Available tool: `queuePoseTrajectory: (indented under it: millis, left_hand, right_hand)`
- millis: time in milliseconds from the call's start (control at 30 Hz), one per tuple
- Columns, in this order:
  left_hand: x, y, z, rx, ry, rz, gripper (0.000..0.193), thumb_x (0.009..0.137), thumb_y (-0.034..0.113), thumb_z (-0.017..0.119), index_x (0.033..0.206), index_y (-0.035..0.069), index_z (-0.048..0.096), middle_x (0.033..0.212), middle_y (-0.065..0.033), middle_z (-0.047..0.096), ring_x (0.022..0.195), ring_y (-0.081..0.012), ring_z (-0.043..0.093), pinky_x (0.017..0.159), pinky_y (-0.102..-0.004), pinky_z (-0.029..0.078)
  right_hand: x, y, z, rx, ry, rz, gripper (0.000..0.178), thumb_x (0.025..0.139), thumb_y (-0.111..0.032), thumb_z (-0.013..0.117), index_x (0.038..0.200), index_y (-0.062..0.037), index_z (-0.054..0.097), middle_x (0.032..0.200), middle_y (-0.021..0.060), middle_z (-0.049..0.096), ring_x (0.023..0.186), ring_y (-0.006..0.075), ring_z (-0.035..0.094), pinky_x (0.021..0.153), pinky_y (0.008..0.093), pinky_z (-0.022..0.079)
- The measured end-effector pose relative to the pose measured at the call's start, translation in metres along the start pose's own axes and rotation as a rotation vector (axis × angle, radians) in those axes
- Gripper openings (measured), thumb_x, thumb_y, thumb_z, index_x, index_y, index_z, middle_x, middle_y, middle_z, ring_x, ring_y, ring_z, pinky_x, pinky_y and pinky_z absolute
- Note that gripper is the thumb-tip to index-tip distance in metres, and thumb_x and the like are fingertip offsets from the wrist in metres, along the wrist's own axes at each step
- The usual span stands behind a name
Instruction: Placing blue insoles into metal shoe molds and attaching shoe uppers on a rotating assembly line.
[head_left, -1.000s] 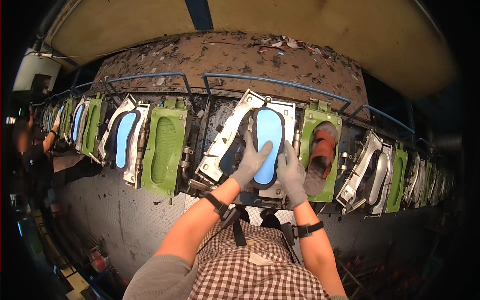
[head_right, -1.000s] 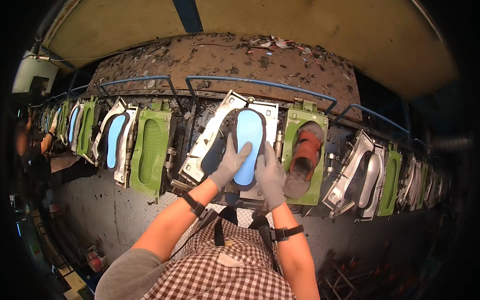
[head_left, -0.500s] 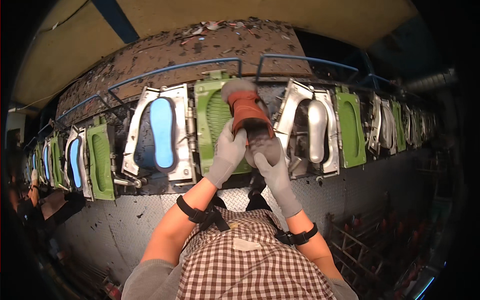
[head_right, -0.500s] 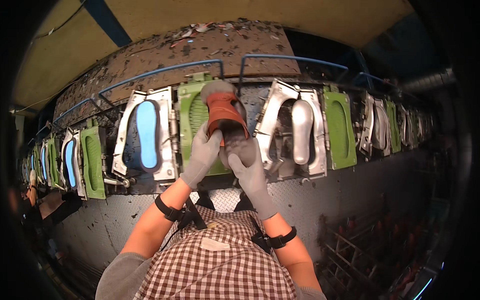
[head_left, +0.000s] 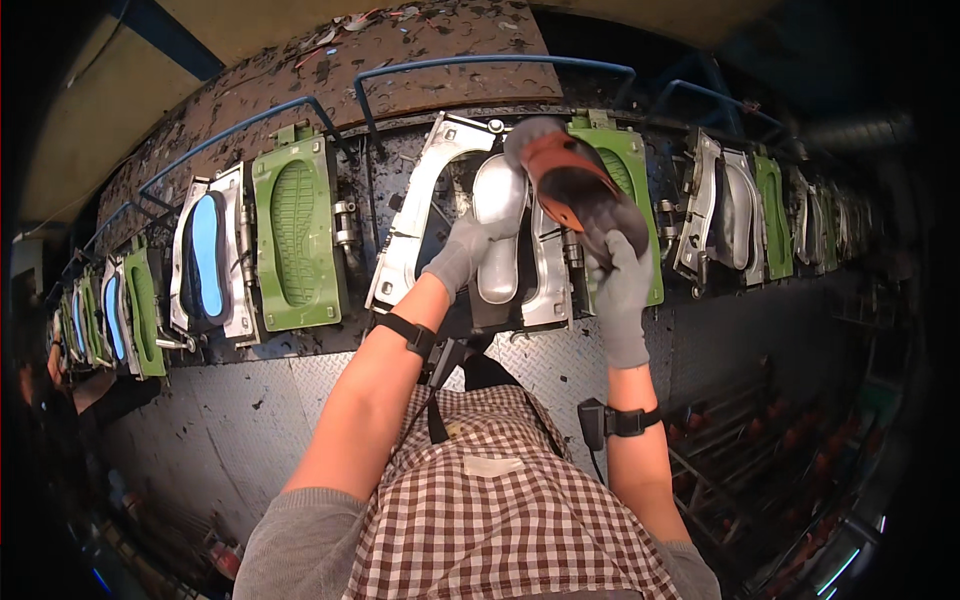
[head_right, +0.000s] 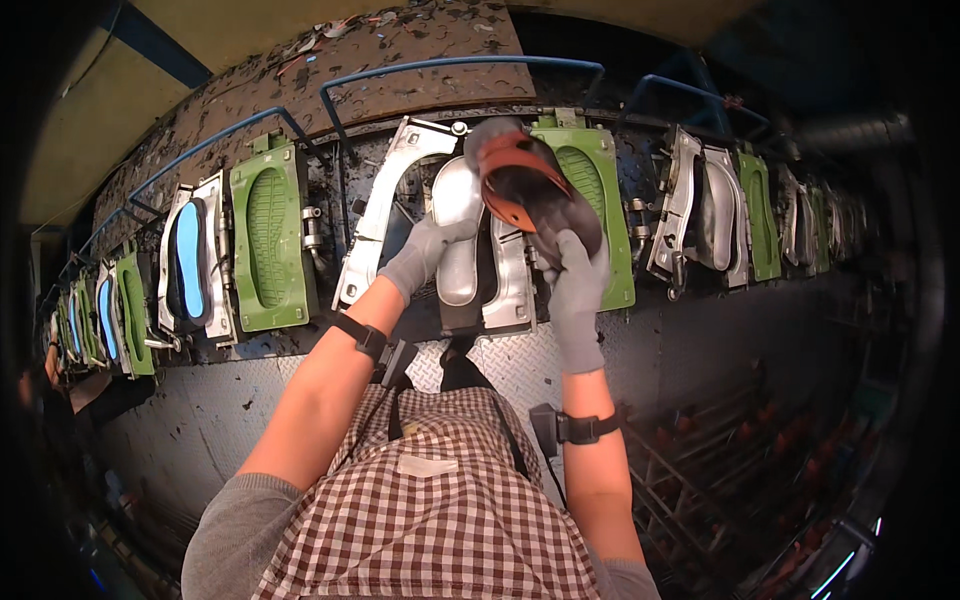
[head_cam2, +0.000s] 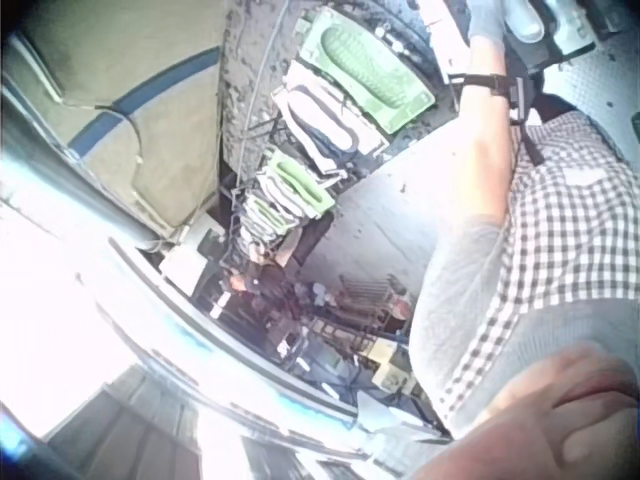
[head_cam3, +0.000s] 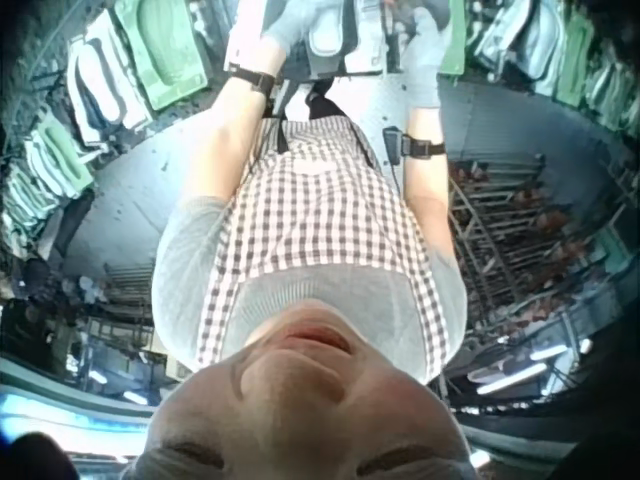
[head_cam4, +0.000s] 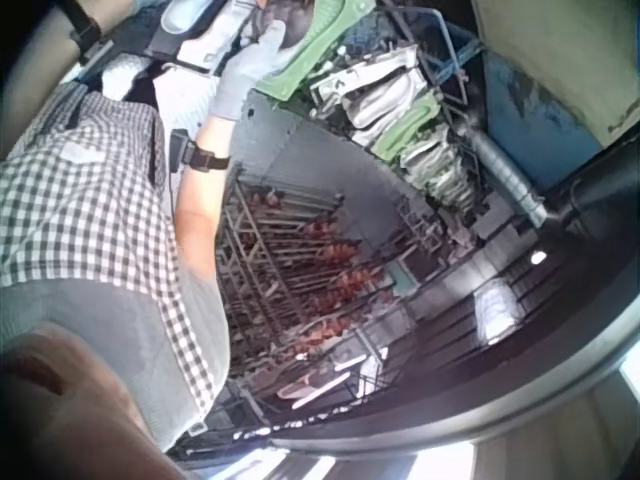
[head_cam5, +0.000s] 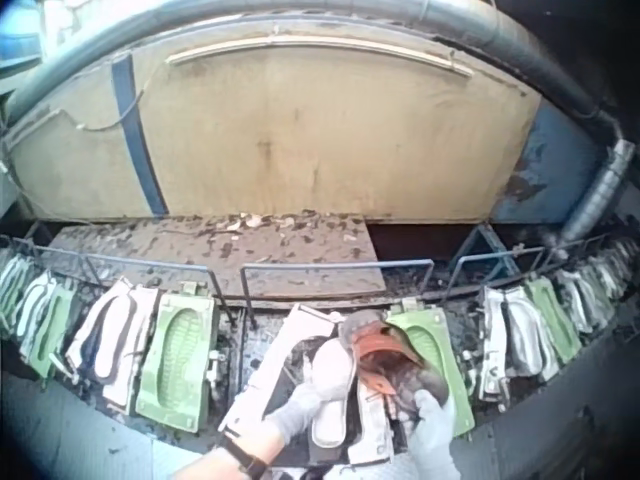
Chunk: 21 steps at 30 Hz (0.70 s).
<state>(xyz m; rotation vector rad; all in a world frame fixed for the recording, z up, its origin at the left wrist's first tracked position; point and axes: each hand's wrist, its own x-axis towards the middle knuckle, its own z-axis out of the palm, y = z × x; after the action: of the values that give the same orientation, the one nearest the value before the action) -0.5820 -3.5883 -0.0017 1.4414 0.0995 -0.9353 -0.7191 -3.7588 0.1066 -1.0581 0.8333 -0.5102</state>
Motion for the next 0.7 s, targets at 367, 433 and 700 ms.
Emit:
queuePoseTrajectory:
  millis: [367, 433, 700]
  left_hand:
    - [-0.073, -0.047, -0.012, 0.061, 0.127, 0.043, 0.064, 0.088, 0.009, 0.074, 0.144, -0.004, 0.048, 0.117, -0.0139, 0.070, 0.098, -0.0178, 0.069, 0.086, -0.0312, 0.058]
    - [-0.096, -0.065, -0.005, 0.561, 0.236, -0.071, 0.057, 0.088, 0.014, 0.073, 0.136, -0.005, 0.048, 0.108, -0.0143, 0.070, 0.089, -0.0183, 0.071, 0.075, -0.0339, 0.062]
    - [-0.145, -0.058, 0.008, -0.124, 0.032, -0.342, 0.038, 0.094, 0.006, 0.063, 0.131, 0.001, 0.058, 0.093, -0.0092, 0.071, 0.073, -0.0191, 0.072, 0.064, -0.0326, 0.062]
  right_hand:
    - [0.009, 0.045, 0.063, -1.331, -1.029, -0.583, 0.030, 0.089, -0.022, 0.063, 0.119, -0.0226, 0.069, 0.112, 0.0074, 0.067, 0.100, 0.0314, 0.068, 0.084, 0.0430, 0.055]
    - [0.016, 0.046, 0.067, -1.344, -1.031, -0.612, 0.028, 0.089, -0.022, 0.062, 0.116, -0.0219, 0.070, 0.109, 0.0068, 0.068, 0.099, 0.0323, 0.068, 0.084, 0.0426, 0.055]
    - [-0.048, 0.061, -0.011, -1.266, -1.060, -0.517, 0.031, 0.086, -0.025, 0.070, 0.117, -0.0184, 0.070, 0.095, 0.0103, 0.065, 0.086, 0.0311, 0.068, 0.077, 0.0418, 0.055]
